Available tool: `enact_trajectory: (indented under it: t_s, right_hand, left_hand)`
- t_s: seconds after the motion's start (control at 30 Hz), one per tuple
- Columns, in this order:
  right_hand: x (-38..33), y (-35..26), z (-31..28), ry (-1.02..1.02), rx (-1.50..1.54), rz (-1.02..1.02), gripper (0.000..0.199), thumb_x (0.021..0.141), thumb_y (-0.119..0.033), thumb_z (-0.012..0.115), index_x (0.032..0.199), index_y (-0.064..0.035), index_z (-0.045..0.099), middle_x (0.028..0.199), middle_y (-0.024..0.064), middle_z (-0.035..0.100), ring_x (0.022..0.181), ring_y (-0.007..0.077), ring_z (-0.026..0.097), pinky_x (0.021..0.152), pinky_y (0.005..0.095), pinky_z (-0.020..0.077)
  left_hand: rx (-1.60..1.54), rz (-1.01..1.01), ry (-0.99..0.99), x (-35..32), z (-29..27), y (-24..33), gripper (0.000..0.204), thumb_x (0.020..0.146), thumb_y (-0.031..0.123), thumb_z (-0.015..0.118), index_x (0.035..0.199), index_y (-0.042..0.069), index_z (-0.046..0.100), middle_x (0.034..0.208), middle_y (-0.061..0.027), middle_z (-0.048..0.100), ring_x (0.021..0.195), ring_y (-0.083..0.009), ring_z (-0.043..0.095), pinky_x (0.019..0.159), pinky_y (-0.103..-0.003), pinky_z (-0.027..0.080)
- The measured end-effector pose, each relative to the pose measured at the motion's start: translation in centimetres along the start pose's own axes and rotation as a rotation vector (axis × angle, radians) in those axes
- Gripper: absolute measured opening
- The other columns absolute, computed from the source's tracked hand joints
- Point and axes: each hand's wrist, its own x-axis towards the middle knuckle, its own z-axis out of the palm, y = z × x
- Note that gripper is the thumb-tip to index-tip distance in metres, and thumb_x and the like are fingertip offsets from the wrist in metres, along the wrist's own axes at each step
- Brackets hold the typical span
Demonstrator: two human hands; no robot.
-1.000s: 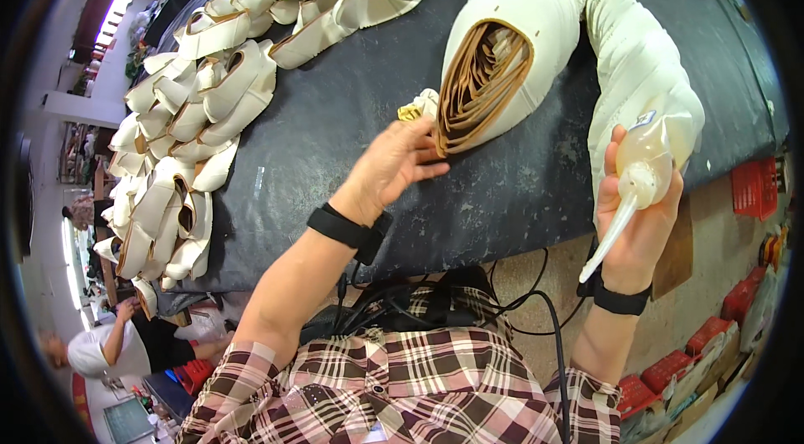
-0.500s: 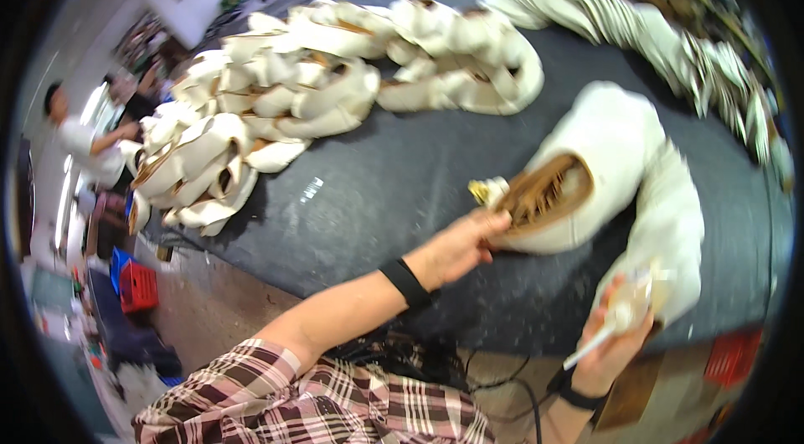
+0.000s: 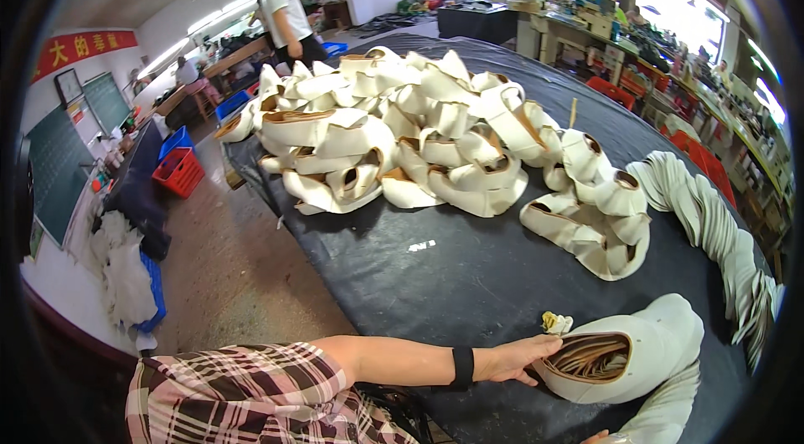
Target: Applying glue from a squeeze bottle to the edges of shoe uppers and stacking them on the table.
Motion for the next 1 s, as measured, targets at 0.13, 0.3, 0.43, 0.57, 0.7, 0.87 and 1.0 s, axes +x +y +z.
enact_trajectory:
  t_s: [0.13,0.3,0.43,0.57,0.7,0.87,1.0]
  right_hand:
    - [1.2,0.0,-1.4,-0.064,0.071,0.074,0.037,0.081,-0.027,0.047,0.106,0.0003,0.047,0.106,0.0138,0.050,0.106,0.0304,0.041,0.072,0.0340,0.0432]
    - [1.8,0.3,-1.6,0.051,-0.011,0.018,0.037,0.080,-0.026,0.047,0.106,0.0006,0.047,0.108,0.0140,0.049,0.105,0.0292,0.042,0.071,0.0323,0.0428]
    - [1.8,0.8,0.0,0.046,-0.048,-0.029,0.038,0.080,-0.026,0.048,0.108,0.0004,0.046,0.112,0.0162,0.047,0.101,0.0282,0.045,0.070,0.0311,0.0427]
    - [1.1,1.6,1.0,-0.030,-0.005,0.037,0.039,0.080,-0.026,0.048,0.110,-0.0001,0.045,0.112,0.0168,0.046,0.099,0.0280,0.046,0.068,0.0308,0.0433]
    - [0.5,5.3,5.4,0.055,-0.114,-0.025,0.039,0.081,-0.023,0.046,0.111,0.0020,0.042,0.107,0.0161,0.050,0.096,0.0256,0.048,0.064,0.0295,0.0453]
    - [0.8,7.8,4.1,0.325,-0.249,-0.093,0.046,0.084,-0.031,0.042,0.120,-0.0043,0.032,0.109,0.0163,0.048,0.085,0.0226,0.056,0.051,0.0269,0.0518]
    - [2.3,10.4,6.2,0.261,-0.366,-0.061,0.048,0.084,-0.030,0.042,0.123,-0.0048,0.028,0.112,0.0198,0.043,0.082,0.0213,0.054,0.051,0.0236,0.0490]
  left_hand:
    - [0.097,0.129,0.116,-0.3,-0.9,0.4,0.057,0.083,0.041,0.043,0.126,0.011,0.021,0.117,-0.0082,0.035,0.106,-0.0190,0.037,0.087,-0.036,0.033]
    - [0.073,0.148,0.213,-1.8,-2.5,2.7,0.051,0.078,0.038,0.053,0.116,0.010,0.033,0.105,-0.0069,0.042,0.093,-0.0135,0.045,0.078,-0.031,0.039]
    - [-0.389,0.327,-0.140,-6.3,-4.7,6.7,0.041,0.079,0.040,0.051,0.106,0.011,0.043,0.092,-0.0057,0.050,0.084,-0.0169,0.051,0.075,-0.034,0.041]
    - [-0.187,0.557,0.098,-11.4,-6.2,9.5,0.047,0.079,0.038,0.050,0.115,0.010,0.035,0.096,-0.0078,0.048,0.087,-0.0182,0.050,0.080,-0.034,0.039]
    - [-0.064,0.515,0.317,-14.1,-11.7,6.5,0.056,0.077,0.041,0.051,0.121,0.013,0.029,0.102,-0.0081,0.046,0.096,-0.0187,0.045,0.086,-0.038,0.032]
    - [-0.329,0.304,0.315,-16.5,-15.8,5.6,0.036,0.078,0.042,0.051,0.104,0.018,0.046,0.100,0.0002,0.051,0.089,-0.0114,0.045,0.077,-0.032,0.033]
    - [-0.396,0.336,0.139,-14.7,-17.3,5.7,0.025,0.081,0.026,0.052,0.103,0.014,0.049,0.096,0.0053,0.054,0.085,-0.0085,0.048,0.070,-0.026,0.036]
